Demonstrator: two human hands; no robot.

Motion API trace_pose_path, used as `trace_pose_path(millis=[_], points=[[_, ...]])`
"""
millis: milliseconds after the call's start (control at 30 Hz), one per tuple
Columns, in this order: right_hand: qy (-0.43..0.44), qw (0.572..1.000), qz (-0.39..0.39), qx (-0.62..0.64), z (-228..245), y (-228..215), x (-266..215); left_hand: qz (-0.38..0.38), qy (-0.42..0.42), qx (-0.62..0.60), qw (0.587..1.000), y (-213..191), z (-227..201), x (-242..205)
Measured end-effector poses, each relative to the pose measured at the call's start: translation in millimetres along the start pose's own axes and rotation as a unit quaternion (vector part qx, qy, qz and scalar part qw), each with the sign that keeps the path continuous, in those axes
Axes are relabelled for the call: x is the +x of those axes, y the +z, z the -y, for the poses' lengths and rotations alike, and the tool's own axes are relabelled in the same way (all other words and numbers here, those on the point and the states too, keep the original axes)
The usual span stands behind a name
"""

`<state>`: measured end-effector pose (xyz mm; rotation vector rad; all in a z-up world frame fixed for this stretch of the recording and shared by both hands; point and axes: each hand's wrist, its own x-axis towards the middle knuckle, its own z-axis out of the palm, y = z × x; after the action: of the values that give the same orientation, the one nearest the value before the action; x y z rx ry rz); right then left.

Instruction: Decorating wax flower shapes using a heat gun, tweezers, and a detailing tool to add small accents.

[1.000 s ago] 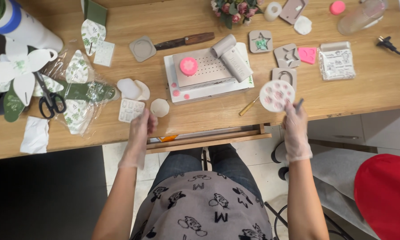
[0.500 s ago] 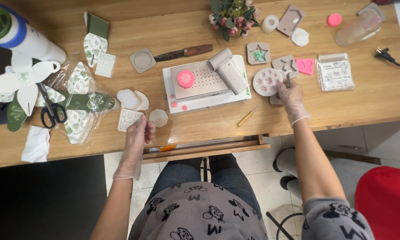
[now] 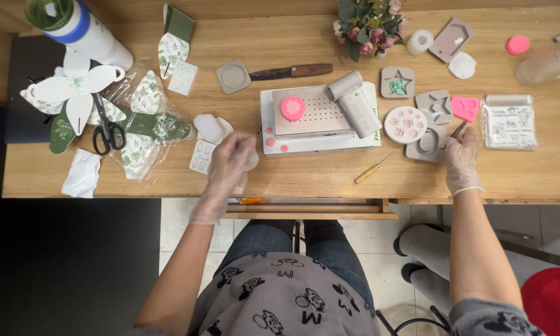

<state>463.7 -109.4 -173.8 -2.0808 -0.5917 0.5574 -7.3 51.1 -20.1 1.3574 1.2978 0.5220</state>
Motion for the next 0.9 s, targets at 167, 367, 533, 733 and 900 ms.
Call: trace_pose_path(millis=[167, 367, 533, 733, 900], points=[[-0.038, 0.997, -0.066, -0.03, 11.1, 1.1, -49.6, 0.015, 0.226, 0.212, 0.951, 22.8, -4.1, 55.5], [-0.052, 0.986, -0.161, 0.0, 3.5, 19.7, -112.6, 0.054, 0.226, 0.349, 0.908, 52.0, -28.1, 86.0], [-0.028, 0.989, -0.127, 0.065, 58.1, 41.8, -173.5, 0.02, 0.265, 0.359, 0.894, 58.9, 7.0, 109.0], [-0.024, 0.98, -0.024, 0.195, 138.2, 80.3, -211.8, -0.009, 0.347, 0.3, 0.888, 62.6, 31.6, 128.9], [-0.022, 0.949, 0.178, 0.259, 207.6, 116.3, -208.8, -0.007, 0.393, 0.181, 0.901, 66.8, 28.1, 106.5]])
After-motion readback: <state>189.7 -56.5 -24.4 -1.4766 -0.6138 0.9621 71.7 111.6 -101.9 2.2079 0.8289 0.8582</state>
